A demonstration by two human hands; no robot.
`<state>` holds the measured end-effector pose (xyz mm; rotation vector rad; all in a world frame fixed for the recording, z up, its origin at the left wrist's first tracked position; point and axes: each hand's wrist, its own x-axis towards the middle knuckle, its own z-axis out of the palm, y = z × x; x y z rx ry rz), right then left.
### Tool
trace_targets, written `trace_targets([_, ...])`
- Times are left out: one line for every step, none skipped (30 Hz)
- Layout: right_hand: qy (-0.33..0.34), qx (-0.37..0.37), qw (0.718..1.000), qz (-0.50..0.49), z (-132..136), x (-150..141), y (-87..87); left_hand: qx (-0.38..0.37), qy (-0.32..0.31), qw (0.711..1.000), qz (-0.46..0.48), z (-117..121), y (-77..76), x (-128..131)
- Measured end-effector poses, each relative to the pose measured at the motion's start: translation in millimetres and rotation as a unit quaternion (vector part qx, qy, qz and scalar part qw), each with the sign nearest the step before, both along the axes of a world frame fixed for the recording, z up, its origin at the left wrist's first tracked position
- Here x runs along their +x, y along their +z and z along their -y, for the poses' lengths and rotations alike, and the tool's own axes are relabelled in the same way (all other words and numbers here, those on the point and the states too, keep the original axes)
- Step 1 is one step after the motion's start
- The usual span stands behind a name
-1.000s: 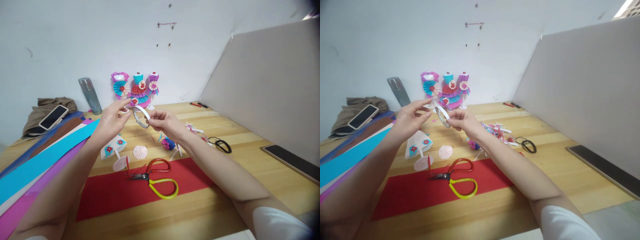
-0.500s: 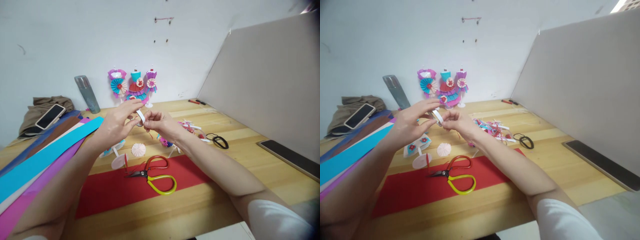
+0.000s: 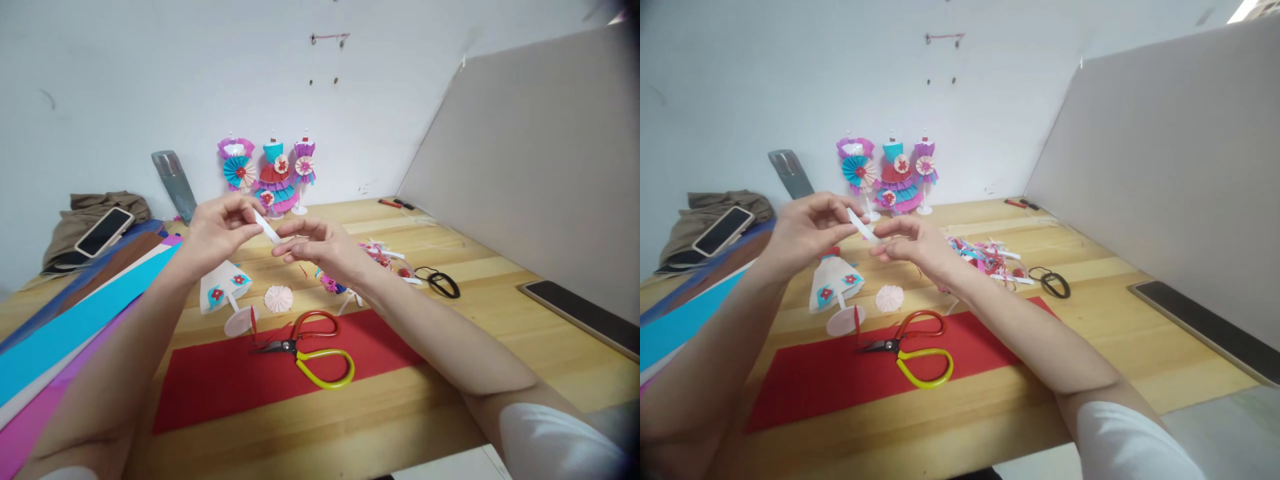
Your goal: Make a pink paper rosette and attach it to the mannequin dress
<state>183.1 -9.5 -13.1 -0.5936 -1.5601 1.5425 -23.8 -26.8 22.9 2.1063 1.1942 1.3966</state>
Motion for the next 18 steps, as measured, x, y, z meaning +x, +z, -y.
trace_targets([-0.023,0.038,0.999,0.006,2.3,0.6,1.2,-0.020,-0.005,0.999,0.034,-4.1,-0.1,-2.8])
trace_targets([-0.061,0.089,0.994,0.014,4.4,1.4,2.5,-0.038,-0.014,0.997,0.062,-7.6,-0.4,-4.9])
trace_targets([-0.109,0.150,0.982,0.023,6.0,2.8,4.0,-0.054,-0.026,0.995,0.084,-10.2,-0.9,-6.1])
trace_targets([-0.156,0.213,0.964,0.034,6.9,4.6,5.6,-0.068,-0.041,0.991,0.103,-11.9,-1.5,-6.5])
trace_targets([-0.192,0.268,0.943,0.047,6.9,6.9,7.3,-0.082,-0.057,0.988,0.117,-12.7,-2.2,-6.2])
trace_targets([-0.208,0.308,0.926,0.063,5.8,9.6,8.9,-0.095,-0.072,0.985,0.127,-12.8,-3.0,-5.5])
trace_targets([-0.203,0.330,0.918,0.082,3.7,12.5,10.4,-0.106,-0.086,0.982,0.134,-12.4,-3.8,-4.5])
trace_targets([-0.180,0.334,0.920,0.103,0.6,15.4,11.5,-0.116,-0.097,0.979,0.137,-11.8,-4.5,-3.6])
trace_targets([-0.152,0.324,0.925,0.126,-3.0,18.0,12.3,-0.123,-0.106,0.977,0.138,-11.3,-5.3,-2.7])
trace_targets([-0.129,0.310,0.930,0.146,-6.7,20.1,12.6,-0.129,-0.112,0.976,0.136,-11.1,-6.2,-2.0])
trace_targets([-0.117,0.298,0.933,0.165,-10.2,21.6,12.4,-0.132,-0.114,0.976,0.132,-11.3,-7.2,-1.5])
trace_targets([-0.119,0.296,0.931,0.180,-13.1,22.3,11.8,-0.130,-0.109,0.978,0.122,-11.8,-8.4,-0.9])
trace_targets([-0.136,0.304,0.923,0.195,-15.2,22.3,10.9,-0.119,-0.095,0.982,0.107,-12.6,-10.0,-0.2])
trace_targets([-0.164,0.322,0.909,0.209,-16.4,21.7,9.6,-0.100,-0.074,0.988,0.088,-13.4,-12.1,0.9])
trace_targets([-0.197,0.347,0.889,0.223,-16.7,20.6,8.1,-0.075,-0.050,0.994,0.066,-13.9,-14.6,2.4])
trace_targets([-0.232,0.375,0.866,0.236,-16.4,19.1,6.4,-0.048,-0.024,0.998,0.042,-14.0,-17.5,4.5])
trace_targets([-0.262,0.401,0.842,0.249,-15.6,17.5,4.6,-0.025,0.000,1.000,0.018,-13.4,-20.8,7.2])
trace_targets([-0.284,0.422,0.820,0.263,-14.5,15.9,2.6,-0.007,0.017,1.000,-0.004,-12.0,-24.3,10.6])
